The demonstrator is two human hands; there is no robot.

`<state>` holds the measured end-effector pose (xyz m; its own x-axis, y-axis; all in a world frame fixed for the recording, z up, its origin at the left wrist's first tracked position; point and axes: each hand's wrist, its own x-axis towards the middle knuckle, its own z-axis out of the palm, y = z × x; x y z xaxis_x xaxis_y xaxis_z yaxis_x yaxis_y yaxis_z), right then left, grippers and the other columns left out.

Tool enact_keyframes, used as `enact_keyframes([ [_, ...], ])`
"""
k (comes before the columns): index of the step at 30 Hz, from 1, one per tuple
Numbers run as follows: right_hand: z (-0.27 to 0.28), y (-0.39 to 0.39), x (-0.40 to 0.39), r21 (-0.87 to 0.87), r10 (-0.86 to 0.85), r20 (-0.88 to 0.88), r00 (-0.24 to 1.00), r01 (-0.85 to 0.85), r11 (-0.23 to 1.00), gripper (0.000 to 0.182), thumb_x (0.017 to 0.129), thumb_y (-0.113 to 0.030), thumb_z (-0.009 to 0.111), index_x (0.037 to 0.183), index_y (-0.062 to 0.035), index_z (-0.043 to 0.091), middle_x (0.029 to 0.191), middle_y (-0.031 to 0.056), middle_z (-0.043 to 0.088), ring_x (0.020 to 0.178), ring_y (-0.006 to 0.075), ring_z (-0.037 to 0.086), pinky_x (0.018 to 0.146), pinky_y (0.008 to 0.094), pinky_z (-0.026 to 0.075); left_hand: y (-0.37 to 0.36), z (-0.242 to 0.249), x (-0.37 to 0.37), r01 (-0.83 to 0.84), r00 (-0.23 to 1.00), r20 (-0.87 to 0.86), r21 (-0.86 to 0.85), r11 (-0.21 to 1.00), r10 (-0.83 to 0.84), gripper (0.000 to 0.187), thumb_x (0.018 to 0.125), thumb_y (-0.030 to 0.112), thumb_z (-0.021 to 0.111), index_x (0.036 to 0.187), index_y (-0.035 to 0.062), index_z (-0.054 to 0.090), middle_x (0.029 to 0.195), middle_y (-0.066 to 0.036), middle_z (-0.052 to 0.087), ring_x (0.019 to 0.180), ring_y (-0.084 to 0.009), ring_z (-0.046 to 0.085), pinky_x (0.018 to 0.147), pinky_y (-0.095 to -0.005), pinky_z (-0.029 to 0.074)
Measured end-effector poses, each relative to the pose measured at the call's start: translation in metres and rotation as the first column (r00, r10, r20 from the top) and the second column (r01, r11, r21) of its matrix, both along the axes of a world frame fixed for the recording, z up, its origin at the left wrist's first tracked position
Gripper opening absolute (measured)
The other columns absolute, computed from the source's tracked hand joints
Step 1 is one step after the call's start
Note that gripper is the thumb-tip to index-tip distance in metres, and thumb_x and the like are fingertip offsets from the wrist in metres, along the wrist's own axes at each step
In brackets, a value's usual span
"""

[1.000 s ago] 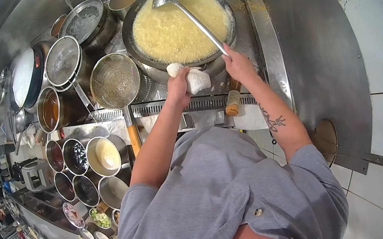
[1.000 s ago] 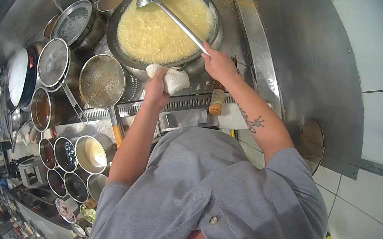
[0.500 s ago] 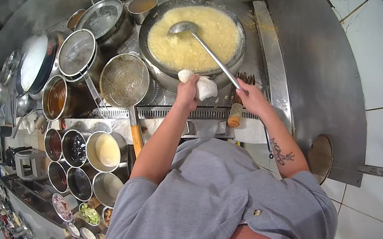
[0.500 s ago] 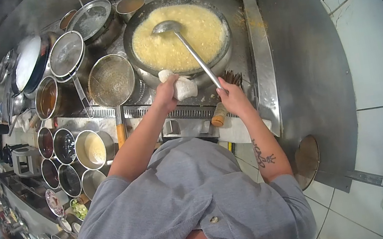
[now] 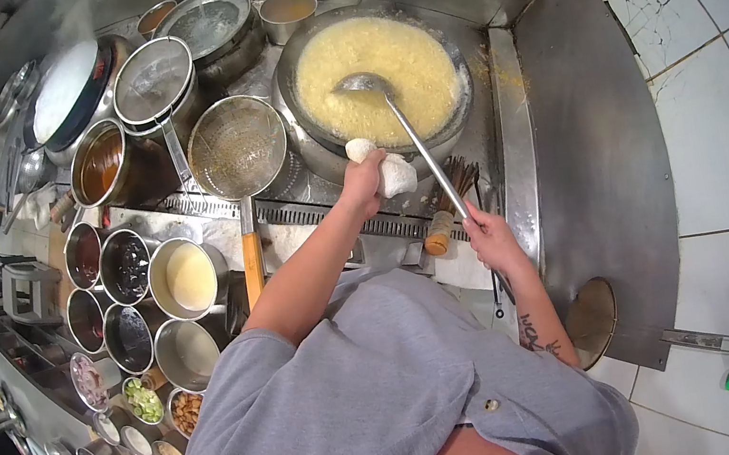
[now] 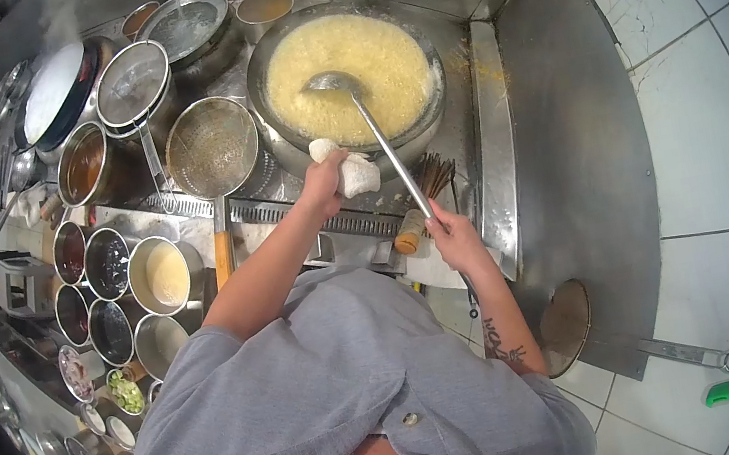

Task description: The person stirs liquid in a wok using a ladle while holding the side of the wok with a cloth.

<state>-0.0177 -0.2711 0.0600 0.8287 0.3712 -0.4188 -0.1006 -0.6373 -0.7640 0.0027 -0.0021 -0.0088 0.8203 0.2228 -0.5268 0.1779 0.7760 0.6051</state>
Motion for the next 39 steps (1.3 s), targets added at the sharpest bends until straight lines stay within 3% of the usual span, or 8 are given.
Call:
enact_keyframes([
  [4,0.031,-0.002,-0.02,-0.009,-0.174,-0.295,0.939,0.179,0.984,0.049,0.104,-0.026,0.055,0.151,-0.0214,0.045,0.063,-0.004,0.041,0.044,0.0055,0.034,0.038,0.0258,0.031,-0.001,-0.002,0.001,-0.021,1.0,-0.008,-0.018,1.0,0.02,0.031,0.094,0.013,0.06,0.119,-0.0038,0.052,0.105,-0.015,0.066,0.092,-0.0281,0.069,0.078,-0.0434,0.058],
  [11,0.046,-0.029,-0.045,-0.012,-0.234,-0.369,0.899,0.247,0.969,0.048,0.104,-0.024,0.055,0.151,-0.0198,0.045,0.066,-0.0031,0.046,0.047,0.0046,0.038,0.04,0.025,0.034,-0.002,-0.004,-0.001,-0.019,1.0,0.021,-0.01,1.0,0.019,0.034,0.094,0.013,0.06,0.122,-0.003,0.05,0.106,-0.014,0.065,0.092,-0.0263,0.068,0.078,-0.041,0.057],
  [17,-0.019,-0.048,-0.042,-0.074,-0.085,0.127,0.988,0.095,0.993,0.045,0.1,-0.019,0.059,0.144,-0.0103,0.053,0.078,0.0041,0.062,0.063,0.0103,0.054,0.062,0.0263,0.047,-0.002,-0.002,-0.001,-0.013,1.0,0.012,-0.005,1.0,0.013,0.035,0.094,0.013,0.06,0.123,-0.0022,0.049,0.107,-0.013,0.065,0.094,-0.0264,0.068,0.079,-0.0414,0.057],
  [20,-0.032,-0.031,-0.032,-0.057,-0.116,0.238,0.964,0.133,0.989,0.046,0.099,-0.017,0.06,0.143,-0.0073,0.052,0.082,0.0103,0.066,0.071,0.0161,0.058,0.072,0.0299,0.049,-0.002,0.009,-0.003,-0.024,1.0,-0.018,-0.001,1.0,0.024,0.033,0.094,0.013,0.06,0.121,-0.0023,0.05,0.105,-0.014,0.065,0.093,-0.0263,0.068,0.08,-0.0416,0.057],
  [23,-0.034,-0.018,-0.012,-0.088,-0.112,0.264,0.958,0.139,0.986,0.046,0.098,-0.018,0.06,0.143,-0.0084,0.053,0.083,0.0171,0.065,0.07,0.0197,0.059,0.073,0.0317,0.05,-0.002,0.002,-0.002,-0.021,0.999,0.028,-0.008,1.0,0.021,0.03,0.094,0.012,0.059,0.119,-0.0025,0.051,0.104,-0.014,0.065,0.092,-0.0266,0.068,0.08,-0.0418,0.057],
  [24,-0.024,-0.008,-0.006,-0.161,-0.106,0.224,0.969,0.144,0.976,0.046,0.098,-0.019,0.06,0.142,-0.0097,0.054,0.09,0.0236,0.068,0.076,0.0275,0.066,0.077,0.0344,0.051,-0.002,0.0,-0.002,0.0,1.0,0.031,-0.005,1.0,0.001,0.031,0.095,0.014,0.059,0.12,-0.0026,0.051,0.106,-0.014,0.065,0.094,-0.0278,0.068,0.082,-0.0433,0.057],
  [30,-0.03,0.018,0.025,-0.176,-0.098,0.306,0.947,0.158,0.972,0.046,0.098,-0.024,0.058,0.143,-0.0121,0.053,0.106,0.0279,0.068,0.101,0.0428,0.066,0.087,0.0448,0.051,-0.001,0.005,-0.004,0.014,0.999,0.038,0.011,1.0,-0.014,0.036,0.096,0.017,0.061,0.122,-0.0039,0.05,0.11,-0.016,0.065,0.099,-0.0297,0.069,0.085,-0.0454,0.058],
  [39,-0.023,0.059,0.056,-0.301,-0.004,0.385,0.923,0.13,0.945,0.05,0.099,-0.026,0.056,0.147,-0.0134,0.047,0.109,0.029,0.067,0.104,0.0447,0.064,0.089,0.0483,0.051,-0.003,0.001,-0.003,-0.022,0.999,0.026,0.047,0.999,0.021,0.035,0.095,0.017,0.061,0.121,-0.0047,0.051,0.108,-0.016,0.065,0.096,-0.0296,0.069,0.083,-0.0445,0.058],
])
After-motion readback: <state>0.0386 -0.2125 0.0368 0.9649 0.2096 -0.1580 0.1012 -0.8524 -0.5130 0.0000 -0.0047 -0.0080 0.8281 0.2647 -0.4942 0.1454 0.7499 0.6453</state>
